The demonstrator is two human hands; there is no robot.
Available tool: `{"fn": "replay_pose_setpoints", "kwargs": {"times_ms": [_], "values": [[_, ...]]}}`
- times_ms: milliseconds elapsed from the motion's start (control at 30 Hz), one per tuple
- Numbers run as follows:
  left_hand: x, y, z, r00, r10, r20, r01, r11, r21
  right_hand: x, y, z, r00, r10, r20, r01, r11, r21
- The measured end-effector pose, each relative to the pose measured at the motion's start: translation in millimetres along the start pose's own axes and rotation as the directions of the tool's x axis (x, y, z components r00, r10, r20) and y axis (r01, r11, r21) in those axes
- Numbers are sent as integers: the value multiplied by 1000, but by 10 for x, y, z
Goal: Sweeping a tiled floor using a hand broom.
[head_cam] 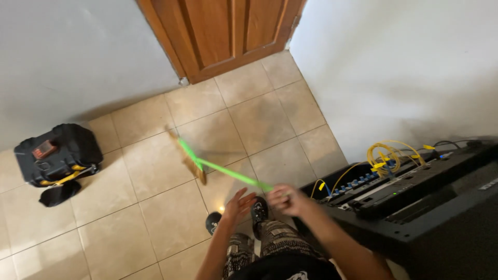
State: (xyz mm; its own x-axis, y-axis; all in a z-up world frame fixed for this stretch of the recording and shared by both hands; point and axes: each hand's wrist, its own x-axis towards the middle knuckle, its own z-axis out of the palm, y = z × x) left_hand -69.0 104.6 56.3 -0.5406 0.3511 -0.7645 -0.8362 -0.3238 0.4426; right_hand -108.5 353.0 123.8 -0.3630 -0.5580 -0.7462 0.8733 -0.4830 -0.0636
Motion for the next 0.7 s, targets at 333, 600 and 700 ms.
{"fn": "replay_pose_setpoints", "kwargs": {"times_ms": [333,600,700], "values": [[-572,166,-237,997,13,70,-16,999,43,-111,-49,73,958,-283,41,285,956,-69],[-954,-254,-1237,990,127,-55,-131,988,-82,970,388,231,834,-313,-455,82,885,-459],[-892,-476,-1542,987,98,-127,-115,984,-135,1332,1016,241,851,-156,-502,-166,826,-538]]}}
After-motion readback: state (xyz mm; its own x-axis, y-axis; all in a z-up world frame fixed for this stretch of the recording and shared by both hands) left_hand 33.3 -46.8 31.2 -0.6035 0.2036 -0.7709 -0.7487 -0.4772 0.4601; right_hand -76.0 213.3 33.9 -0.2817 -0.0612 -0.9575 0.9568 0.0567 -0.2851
